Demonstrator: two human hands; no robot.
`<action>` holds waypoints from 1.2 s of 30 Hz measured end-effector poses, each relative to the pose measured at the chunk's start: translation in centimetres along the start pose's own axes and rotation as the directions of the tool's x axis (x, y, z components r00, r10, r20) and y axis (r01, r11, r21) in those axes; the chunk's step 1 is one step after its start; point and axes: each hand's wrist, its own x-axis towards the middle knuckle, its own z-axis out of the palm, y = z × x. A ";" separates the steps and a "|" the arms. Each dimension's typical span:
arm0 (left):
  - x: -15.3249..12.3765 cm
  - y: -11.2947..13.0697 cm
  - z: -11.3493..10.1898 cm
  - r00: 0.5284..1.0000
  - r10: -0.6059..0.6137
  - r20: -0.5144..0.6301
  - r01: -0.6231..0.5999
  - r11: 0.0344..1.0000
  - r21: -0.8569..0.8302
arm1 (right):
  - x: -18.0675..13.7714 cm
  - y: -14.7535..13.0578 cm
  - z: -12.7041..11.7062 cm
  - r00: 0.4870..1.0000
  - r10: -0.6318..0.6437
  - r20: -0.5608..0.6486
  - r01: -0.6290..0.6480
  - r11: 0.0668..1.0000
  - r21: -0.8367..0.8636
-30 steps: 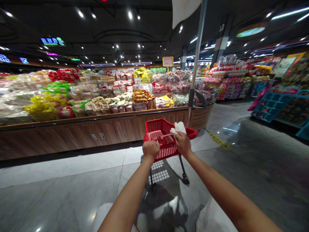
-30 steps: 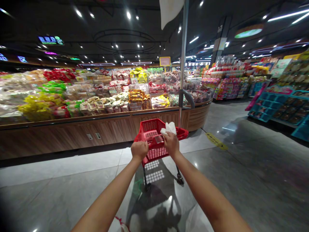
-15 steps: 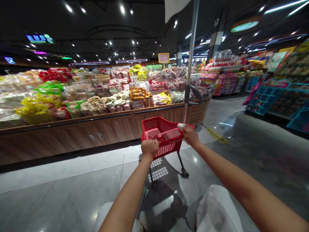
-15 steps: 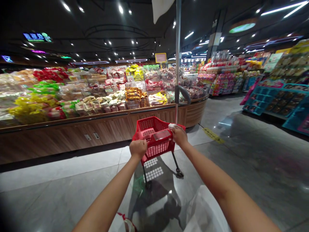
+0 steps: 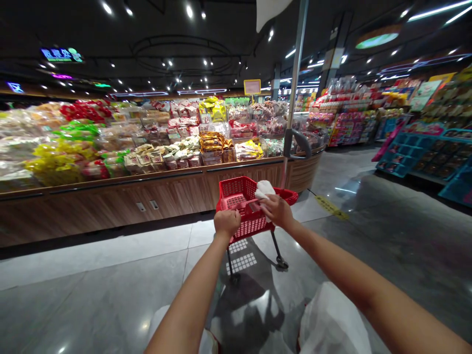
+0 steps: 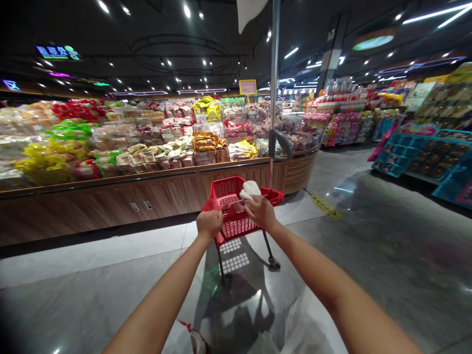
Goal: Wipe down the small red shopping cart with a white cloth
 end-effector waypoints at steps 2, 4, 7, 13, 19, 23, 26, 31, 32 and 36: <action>-0.1 0.0 0.0 1.000 -0.021 -0.006 0.021 1.000 -0.005 | -0.3 2.6 -0.6 0.992 0.126 0.008 -0.125 0.991 -0.038; -0.1 0.4 0.2 0.999 -0.046 -0.007 0.046 0.999 -0.012 | -0.3 4.0 -0.8 0.979 0.205 0.016 -0.204 0.977 -0.059; 0.0 1.1 0.4 0.998 -0.069 -0.005 0.069 0.998 -0.012 | 0.2 3.3 -0.4 0.974 0.225 -0.034 -0.227 0.973 -0.053; 0.5 1.4 0.5 0.997 -0.077 -0.010 0.077 0.997 0.023 | 1.5 -4.5 1.7 0.999 -0.041 -0.008 0.041 0.997 0.070; 0.2 -0.1 0.1 0.999 0.042 0.008 -0.042 0.998 0.035 | 1.5 -6.3 2.1 0.974 -0.227 0.005 0.224 0.963 0.151; -0.1 -0.5 0.1 0.999 0.032 -0.001 -0.032 0.999 0.022 | 1.1 -1.3 0.5 0.997 -0.069 -0.029 0.071 0.995 0.072; -0.1 0.0 0.2 1.000 0.008 0.008 -0.008 1.000 0.009 | 0.5 2.6 -0.2 0.989 0.144 -0.043 -0.144 0.990 0.006; 0.0 1.4 0.3 0.998 -0.061 -0.001 0.061 0.998 0.000 | -0.2 3.4 0.3 0.957 0.268 -0.112 -0.270 0.963 -0.005; 0.0 1.6 0.3 0.997 -0.071 -0.002 0.071 0.998 0.001 | -0.3 2.8 0.4 0.955 0.265 -0.137 -0.269 0.963 -0.010; 0.1 2.1 0.2 0.997 -0.078 0.003 0.078 0.997 -0.022 | -0.4 -0.4 0.9 0.969 0.180 -0.171 -0.181 0.983 0.010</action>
